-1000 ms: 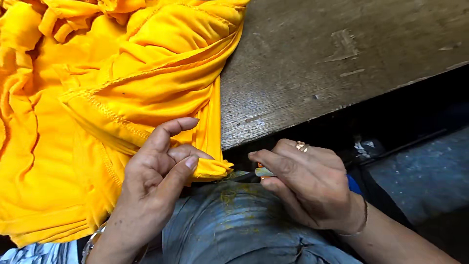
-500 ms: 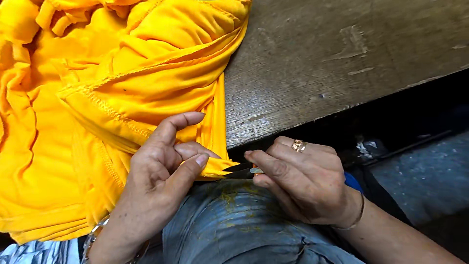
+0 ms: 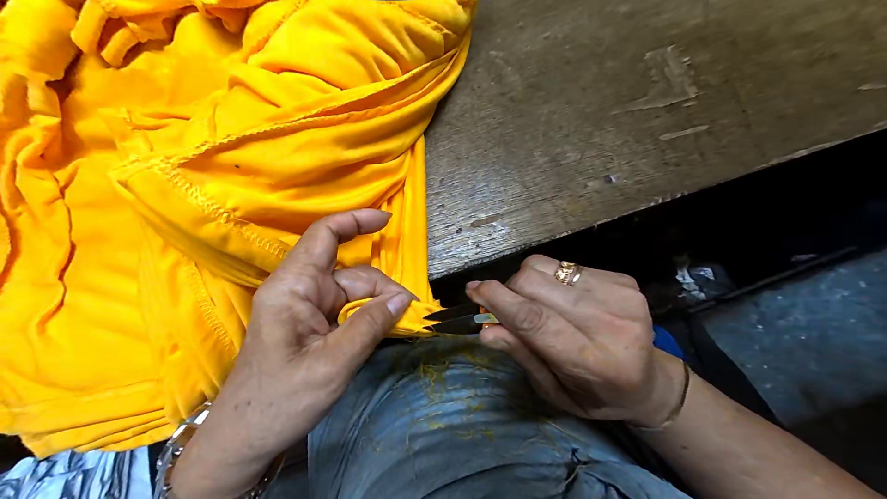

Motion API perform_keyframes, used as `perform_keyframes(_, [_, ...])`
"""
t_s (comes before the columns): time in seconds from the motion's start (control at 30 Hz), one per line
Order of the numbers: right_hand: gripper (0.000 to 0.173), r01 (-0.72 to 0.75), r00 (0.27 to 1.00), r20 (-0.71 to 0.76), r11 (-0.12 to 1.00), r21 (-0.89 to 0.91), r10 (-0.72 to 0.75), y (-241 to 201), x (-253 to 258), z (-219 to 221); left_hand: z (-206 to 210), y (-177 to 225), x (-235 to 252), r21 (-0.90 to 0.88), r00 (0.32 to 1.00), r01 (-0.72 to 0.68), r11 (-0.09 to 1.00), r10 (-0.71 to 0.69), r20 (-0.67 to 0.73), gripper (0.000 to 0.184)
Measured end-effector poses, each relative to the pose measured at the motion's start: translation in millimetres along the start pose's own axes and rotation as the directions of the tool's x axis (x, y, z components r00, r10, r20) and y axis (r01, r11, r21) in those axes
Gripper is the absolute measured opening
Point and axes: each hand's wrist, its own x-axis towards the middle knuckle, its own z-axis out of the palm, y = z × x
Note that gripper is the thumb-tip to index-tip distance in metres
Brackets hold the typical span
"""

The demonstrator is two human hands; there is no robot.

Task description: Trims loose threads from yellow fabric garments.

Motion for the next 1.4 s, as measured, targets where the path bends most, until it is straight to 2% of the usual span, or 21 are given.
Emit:
perform_keyframes(0.33, [0.029,0.022,0.999,0.030,0.999,0.023,-0.023,-1,2,1,3,4,3,0.036,0.998,0.059,0.998,-0.058,-0.026,0.055])
perform_keyframes(0.43, [0.036,0.040,0.995,0.090,0.990,0.138,-0.053,2,2,-5,1,3,2,0.024,0.993,0.109,0.994,-0.108,-0.040,0.051])
perform_keyframes(0.57, [0.047,-0.015,1.000,0.020,0.981,0.193,0.012,-3,5,-6,1,4,2,-0.043,0.985,0.169,0.985,-0.170,-0.038,0.048])
perform_keyframes(0.7, [0.019,0.025,0.998,-0.064,0.992,0.124,-0.017,-15,16,10,6,4,2,-0.042,0.984,0.176,0.983,-0.176,0.008,0.047])
perform_keyframes(0.87, [0.014,0.062,0.994,-0.099,0.993,0.104,-0.051,-20,26,17,5,6,3,-0.003,0.992,0.123,0.992,-0.123,0.000,0.055])
perform_keyframes(0.97, [0.015,0.077,0.995,0.048,0.966,0.245,-0.091,-18,23,12,4,7,4,0.010,0.993,0.115,0.993,-0.115,-0.016,0.058])
perform_keyframes(1.03, [0.017,0.053,0.961,0.227,0.910,0.412,-0.159,-16,16,4,3,6,4,-0.007,0.994,0.108,0.994,-0.108,-0.008,0.061])
perform_keyframes(1.1, [0.023,-0.019,0.924,0.330,0.839,0.545,-0.193,-16,6,0,2,5,4,-0.046,0.993,0.117,0.992,-0.118,-0.008,0.067])
perform_keyframes(1.2, [0.025,-0.104,0.972,0.229,0.802,0.588,-0.042,-15,-5,0,3,3,4,-0.105,0.993,0.114,0.988,-0.114,0.010,0.076])
perform_keyframes(1.3, [0.009,-0.144,0.988,0.031,0.819,0.556,0.152,-15,3,0,4,3,4,-0.115,0.996,0.086,0.990,-0.083,0.027,0.079])
perform_keyframes(1.4, [0.018,-0.141,0.983,-0.036,0.860,0.490,0.182,-15,16,3,5,7,4,-0.087,0.998,0.052,0.995,-0.048,0.043,0.080])
